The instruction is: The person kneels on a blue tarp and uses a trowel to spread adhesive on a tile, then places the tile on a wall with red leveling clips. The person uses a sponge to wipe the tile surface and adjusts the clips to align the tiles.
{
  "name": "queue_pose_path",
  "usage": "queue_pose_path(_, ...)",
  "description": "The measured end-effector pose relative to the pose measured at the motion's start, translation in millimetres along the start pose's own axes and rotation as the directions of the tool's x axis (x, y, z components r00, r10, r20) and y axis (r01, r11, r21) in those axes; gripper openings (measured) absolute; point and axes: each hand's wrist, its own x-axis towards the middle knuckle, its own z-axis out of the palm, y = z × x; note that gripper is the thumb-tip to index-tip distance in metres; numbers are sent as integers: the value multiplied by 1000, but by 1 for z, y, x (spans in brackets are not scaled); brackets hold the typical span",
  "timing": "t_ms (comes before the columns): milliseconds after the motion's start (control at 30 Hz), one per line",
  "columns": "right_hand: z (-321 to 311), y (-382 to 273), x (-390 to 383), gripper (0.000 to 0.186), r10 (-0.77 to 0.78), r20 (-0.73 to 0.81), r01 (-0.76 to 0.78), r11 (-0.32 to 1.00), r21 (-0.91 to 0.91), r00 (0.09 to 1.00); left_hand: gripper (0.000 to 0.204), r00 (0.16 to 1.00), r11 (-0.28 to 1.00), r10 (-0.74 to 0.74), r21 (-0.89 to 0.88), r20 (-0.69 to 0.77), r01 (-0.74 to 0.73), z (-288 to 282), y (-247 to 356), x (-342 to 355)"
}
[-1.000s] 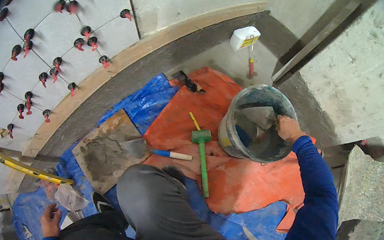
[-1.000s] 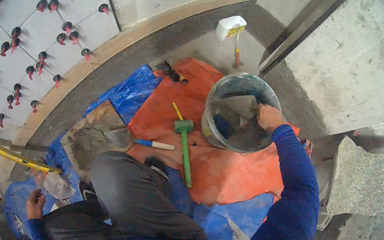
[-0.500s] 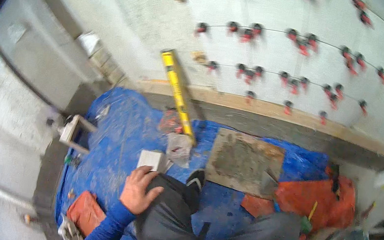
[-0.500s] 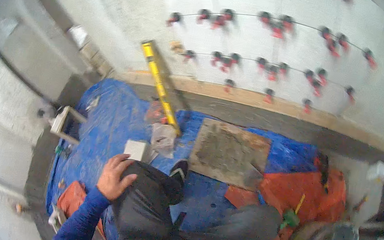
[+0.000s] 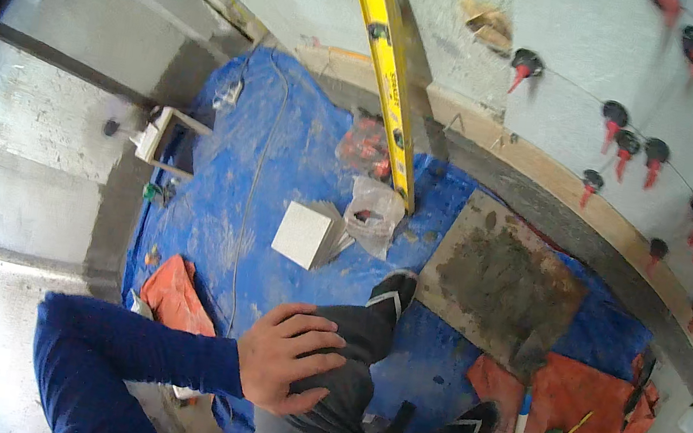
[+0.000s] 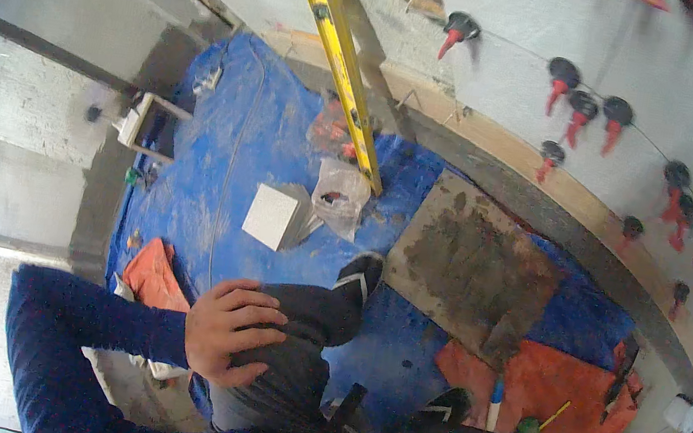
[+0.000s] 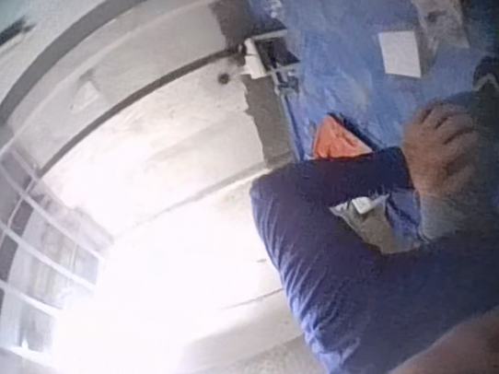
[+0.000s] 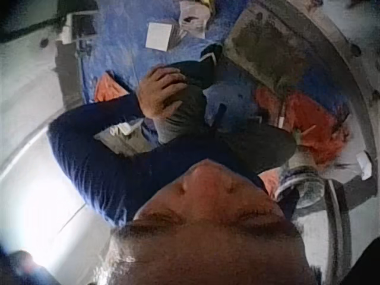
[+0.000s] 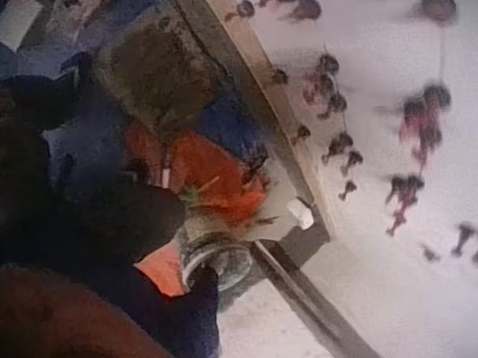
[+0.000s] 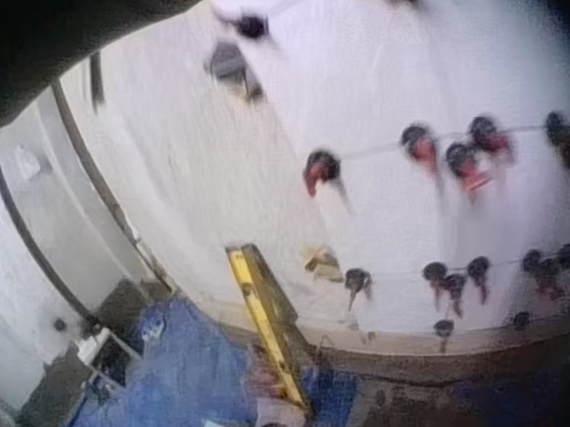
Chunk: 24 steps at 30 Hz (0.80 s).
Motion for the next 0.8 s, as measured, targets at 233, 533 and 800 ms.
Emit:
queue_pose_path(233, 7, 70, -79, 31, -11, 311, -6, 999, 53, 950, 38, 992, 990, -10, -141, 126, 28, -22, -24, 51)
queue_pose_path(533, 81, 130, -196, 21, 153, 332, -212, 966, 149, 931, 37, 826, 988, -146, 32, 544, 154, -19, 18, 53)
queue_pose_path(800, -34, 6, -282, 22, 374, -23, -349, 884, 309, 927, 68, 457, 748, -654, 427, 603, 509, -51, 163, -48)
